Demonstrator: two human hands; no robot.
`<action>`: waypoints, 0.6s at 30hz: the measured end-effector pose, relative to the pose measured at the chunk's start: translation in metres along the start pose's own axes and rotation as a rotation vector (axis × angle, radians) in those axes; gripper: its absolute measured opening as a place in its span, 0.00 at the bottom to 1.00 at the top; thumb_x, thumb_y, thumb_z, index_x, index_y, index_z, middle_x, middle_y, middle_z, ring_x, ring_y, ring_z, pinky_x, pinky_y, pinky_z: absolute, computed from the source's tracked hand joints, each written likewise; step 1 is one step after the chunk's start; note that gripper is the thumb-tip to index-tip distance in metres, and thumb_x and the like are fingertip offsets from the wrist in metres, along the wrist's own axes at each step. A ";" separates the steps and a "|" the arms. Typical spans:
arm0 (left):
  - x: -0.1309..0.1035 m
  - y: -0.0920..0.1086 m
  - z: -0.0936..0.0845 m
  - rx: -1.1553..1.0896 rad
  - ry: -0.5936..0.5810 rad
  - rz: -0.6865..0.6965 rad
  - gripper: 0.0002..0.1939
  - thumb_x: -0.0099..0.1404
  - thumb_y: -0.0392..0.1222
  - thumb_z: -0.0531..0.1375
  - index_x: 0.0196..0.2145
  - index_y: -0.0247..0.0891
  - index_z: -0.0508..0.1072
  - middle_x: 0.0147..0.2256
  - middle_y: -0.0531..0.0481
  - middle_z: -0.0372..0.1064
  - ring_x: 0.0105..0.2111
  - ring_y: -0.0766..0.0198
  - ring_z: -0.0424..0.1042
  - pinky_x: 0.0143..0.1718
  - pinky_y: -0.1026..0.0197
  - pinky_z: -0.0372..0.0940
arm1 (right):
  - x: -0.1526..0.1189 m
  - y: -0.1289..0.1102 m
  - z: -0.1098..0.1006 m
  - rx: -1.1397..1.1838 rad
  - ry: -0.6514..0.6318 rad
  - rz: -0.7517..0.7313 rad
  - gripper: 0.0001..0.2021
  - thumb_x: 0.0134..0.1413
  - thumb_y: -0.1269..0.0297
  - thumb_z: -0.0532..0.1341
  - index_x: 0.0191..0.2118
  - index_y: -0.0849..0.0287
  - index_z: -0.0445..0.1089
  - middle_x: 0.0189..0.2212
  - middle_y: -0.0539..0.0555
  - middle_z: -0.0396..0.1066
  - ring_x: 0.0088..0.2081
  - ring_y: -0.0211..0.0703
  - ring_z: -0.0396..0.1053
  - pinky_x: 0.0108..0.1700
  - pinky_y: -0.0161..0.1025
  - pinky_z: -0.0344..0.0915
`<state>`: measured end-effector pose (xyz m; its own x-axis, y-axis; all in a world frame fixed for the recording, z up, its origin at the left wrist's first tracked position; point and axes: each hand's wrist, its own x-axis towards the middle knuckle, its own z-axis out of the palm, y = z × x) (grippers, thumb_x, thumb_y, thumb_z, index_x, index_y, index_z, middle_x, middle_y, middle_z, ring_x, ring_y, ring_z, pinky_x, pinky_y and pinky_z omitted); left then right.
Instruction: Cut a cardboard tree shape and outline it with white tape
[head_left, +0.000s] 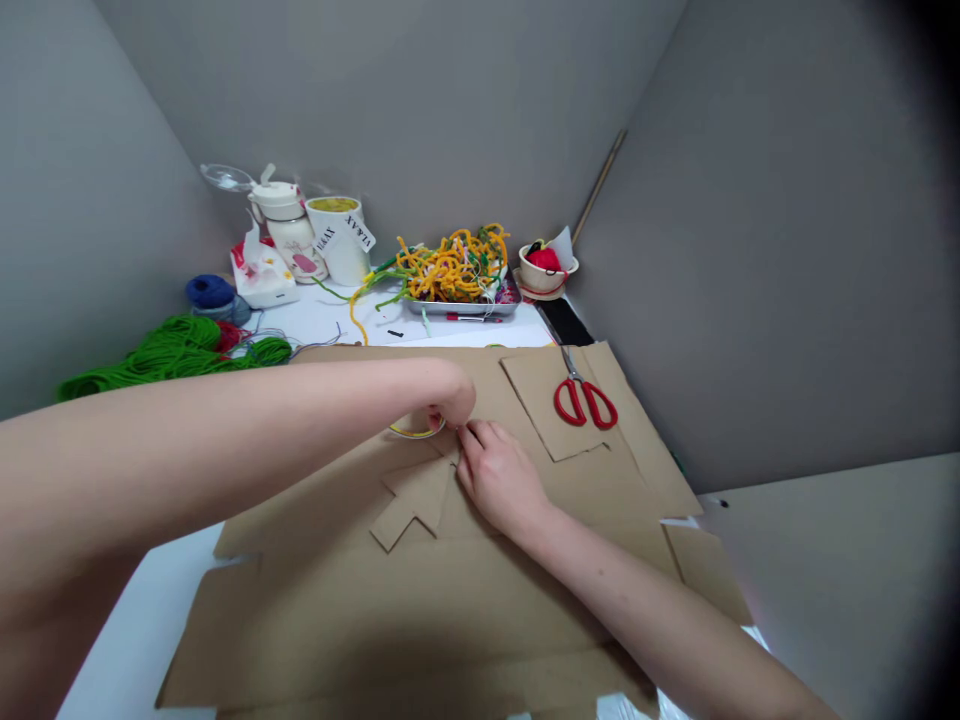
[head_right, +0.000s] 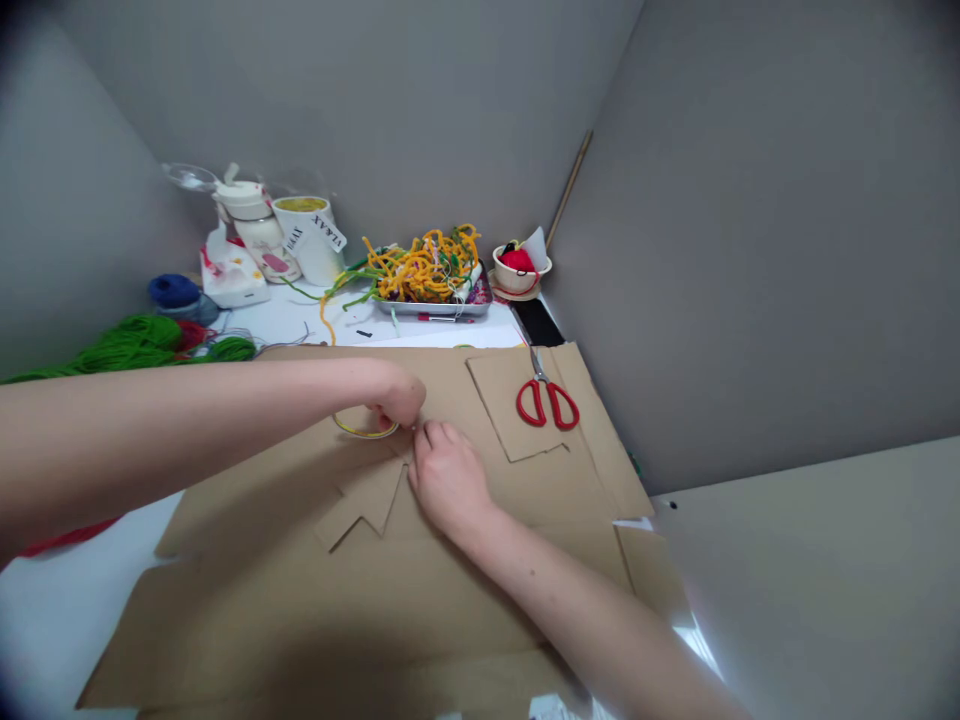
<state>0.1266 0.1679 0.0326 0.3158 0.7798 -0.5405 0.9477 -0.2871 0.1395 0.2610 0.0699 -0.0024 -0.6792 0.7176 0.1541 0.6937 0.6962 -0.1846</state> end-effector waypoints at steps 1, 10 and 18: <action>-0.005 0.000 -0.003 0.006 -0.085 -0.040 0.04 0.50 0.36 0.64 0.21 0.33 0.76 0.19 0.44 0.71 0.24 0.56 0.70 0.26 0.59 0.64 | 0.000 -0.001 0.000 -0.003 0.003 0.003 0.15 0.60 0.68 0.52 0.50 0.65 0.65 0.42 0.62 0.67 0.45 0.50 0.62 0.48 0.44 0.61; -0.041 -0.004 -0.025 -0.053 -0.396 -0.171 0.20 0.56 0.41 0.53 0.10 0.36 0.66 0.10 0.49 0.56 0.14 0.66 0.55 0.20 0.62 0.55 | -0.002 -0.003 0.002 -0.015 0.021 0.021 0.15 0.60 0.68 0.51 0.49 0.65 0.66 0.42 0.62 0.68 0.46 0.50 0.62 0.47 0.44 0.60; -0.037 -0.004 -0.018 -0.031 -0.418 -0.210 0.16 0.53 0.40 0.57 0.11 0.36 0.67 0.10 0.49 0.57 0.15 0.64 0.57 0.22 0.61 0.55 | 0.000 -0.004 -0.001 -0.010 0.009 0.030 0.14 0.61 0.68 0.51 0.48 0.64 0.66 0.41 0.61 0.68 0.46 0.49 0.61 0.47 0.43 0.60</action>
<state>0.1119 0.1503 0.0672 0.0771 0.5263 -0.8468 0.9920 -0.1255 0.0123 0.2583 0.0666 -0.0012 -0.6560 0.7381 0.1577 0.7160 0.6746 -0.1795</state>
